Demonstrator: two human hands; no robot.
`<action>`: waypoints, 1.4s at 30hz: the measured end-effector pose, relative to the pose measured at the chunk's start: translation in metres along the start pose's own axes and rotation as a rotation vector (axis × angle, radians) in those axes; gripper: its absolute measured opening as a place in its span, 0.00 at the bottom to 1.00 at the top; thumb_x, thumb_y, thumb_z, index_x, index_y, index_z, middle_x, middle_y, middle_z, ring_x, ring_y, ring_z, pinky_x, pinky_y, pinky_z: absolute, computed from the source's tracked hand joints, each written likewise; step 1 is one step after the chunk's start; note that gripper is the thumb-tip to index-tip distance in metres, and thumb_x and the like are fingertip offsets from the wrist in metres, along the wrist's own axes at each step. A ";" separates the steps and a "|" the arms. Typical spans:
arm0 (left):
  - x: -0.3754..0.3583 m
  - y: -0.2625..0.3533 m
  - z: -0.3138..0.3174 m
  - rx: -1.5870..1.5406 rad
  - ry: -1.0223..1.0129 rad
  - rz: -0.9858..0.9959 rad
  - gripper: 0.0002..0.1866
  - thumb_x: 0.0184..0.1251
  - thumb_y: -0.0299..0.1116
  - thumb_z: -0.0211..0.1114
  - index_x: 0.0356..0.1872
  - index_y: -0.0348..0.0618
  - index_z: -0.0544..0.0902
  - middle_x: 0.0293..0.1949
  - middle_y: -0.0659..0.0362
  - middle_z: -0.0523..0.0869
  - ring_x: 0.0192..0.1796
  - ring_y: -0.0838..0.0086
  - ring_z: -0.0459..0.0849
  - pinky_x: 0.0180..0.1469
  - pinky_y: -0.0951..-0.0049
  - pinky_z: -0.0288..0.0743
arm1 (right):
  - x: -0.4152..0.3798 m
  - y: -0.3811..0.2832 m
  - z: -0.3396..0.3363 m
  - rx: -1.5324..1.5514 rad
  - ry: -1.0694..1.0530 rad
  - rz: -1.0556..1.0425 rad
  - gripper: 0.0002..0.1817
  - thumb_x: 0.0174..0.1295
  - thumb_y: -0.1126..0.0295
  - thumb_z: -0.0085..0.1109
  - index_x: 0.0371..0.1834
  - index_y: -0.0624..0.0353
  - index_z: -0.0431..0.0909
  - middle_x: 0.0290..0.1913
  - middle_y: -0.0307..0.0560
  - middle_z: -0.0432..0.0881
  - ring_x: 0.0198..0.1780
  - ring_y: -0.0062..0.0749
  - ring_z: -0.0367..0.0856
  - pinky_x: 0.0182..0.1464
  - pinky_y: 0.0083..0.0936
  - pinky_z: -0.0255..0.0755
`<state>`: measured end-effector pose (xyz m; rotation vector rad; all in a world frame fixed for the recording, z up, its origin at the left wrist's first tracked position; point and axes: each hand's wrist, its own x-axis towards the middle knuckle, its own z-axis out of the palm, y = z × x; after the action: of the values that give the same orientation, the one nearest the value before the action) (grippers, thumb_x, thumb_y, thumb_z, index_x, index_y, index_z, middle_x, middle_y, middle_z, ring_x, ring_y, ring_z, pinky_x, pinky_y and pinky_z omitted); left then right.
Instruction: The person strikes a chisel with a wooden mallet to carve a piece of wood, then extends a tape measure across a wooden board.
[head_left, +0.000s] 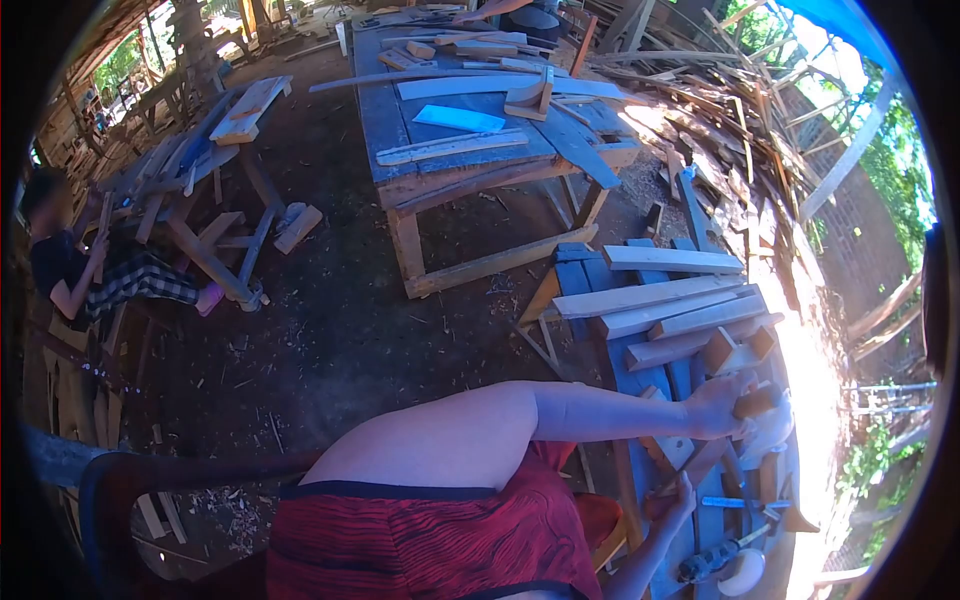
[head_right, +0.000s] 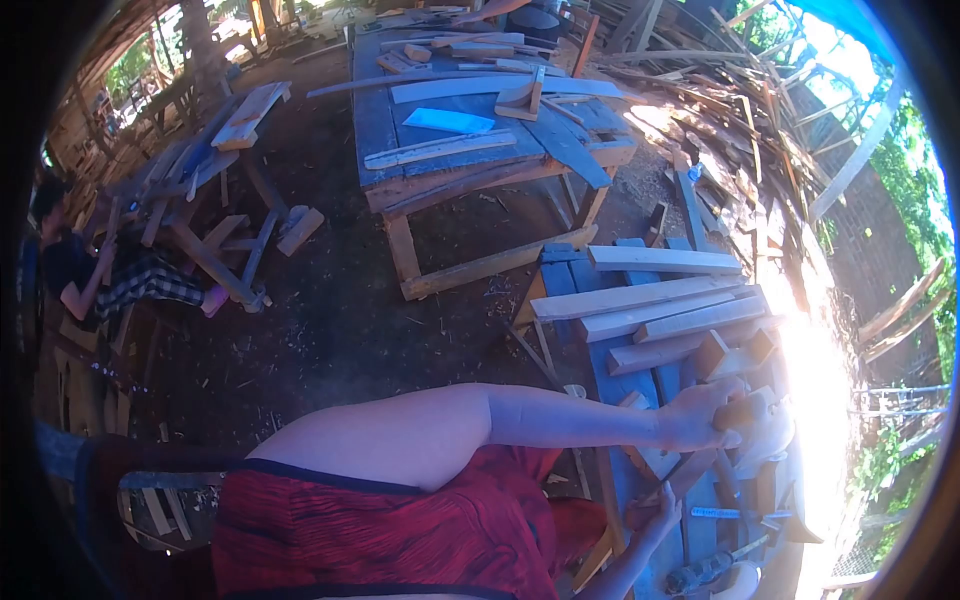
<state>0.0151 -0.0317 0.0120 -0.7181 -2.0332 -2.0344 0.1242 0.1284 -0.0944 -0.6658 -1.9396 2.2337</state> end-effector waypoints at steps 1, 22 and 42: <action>0.000 0.004 0.000 -0.044 0.089 0.005 0.27 0.53 0.31 0.69 0.54 0.43 0.67 0.48 0.45 0.78 0.51 0.52 0.79 0.54 0.60 0.72 | 0.000 0.000 -0.001 0.000 0.000 -0.003 0.24 0.53 0.61 0.62 0.48 0.66 0.69 0.32 0.50 0.73 0.23 0.38 0.77 0.18 0.32 0.72; 0.011 0.018 -0.011 -0.335 -0.042 0.101 0.11 0.46 0.25 0.68 0.33 0.39 0.78 0.30 0.57 0.79 0.36 0.69 0.78 0.42 0.68 0.72 | -0.003 0.004 0.000 0.037 0.060 -0.022 0.23 0.53 0.62 0.62 0.46 0.65 0.67 0.35 0.53 0.73 0.28 0.41 0.77 0.21 0.33 0.73; 0.015 0.006 0.007 -0.419 -0.381 0.149 0.13 0.39 0.25 0.68 0.32 0.38 0.81 0.29 0.56 0.84 0.32 0.71 0.80 0.39 0.69 0.74 | 0.000 -0.135 -0.074 -1.316 0.355 -1.024 0.15 0.49 0.64 0.65 0.36 0.61 0.77 0.31 0.46 0.80 0.33 0.32 0.80 0.41 0.30 0.74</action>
<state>0.0069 -0.0217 0.0240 -1.3818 -1.6535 -2.4040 0.1264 0.2201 0.0291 -0.0066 -2.4408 0.1404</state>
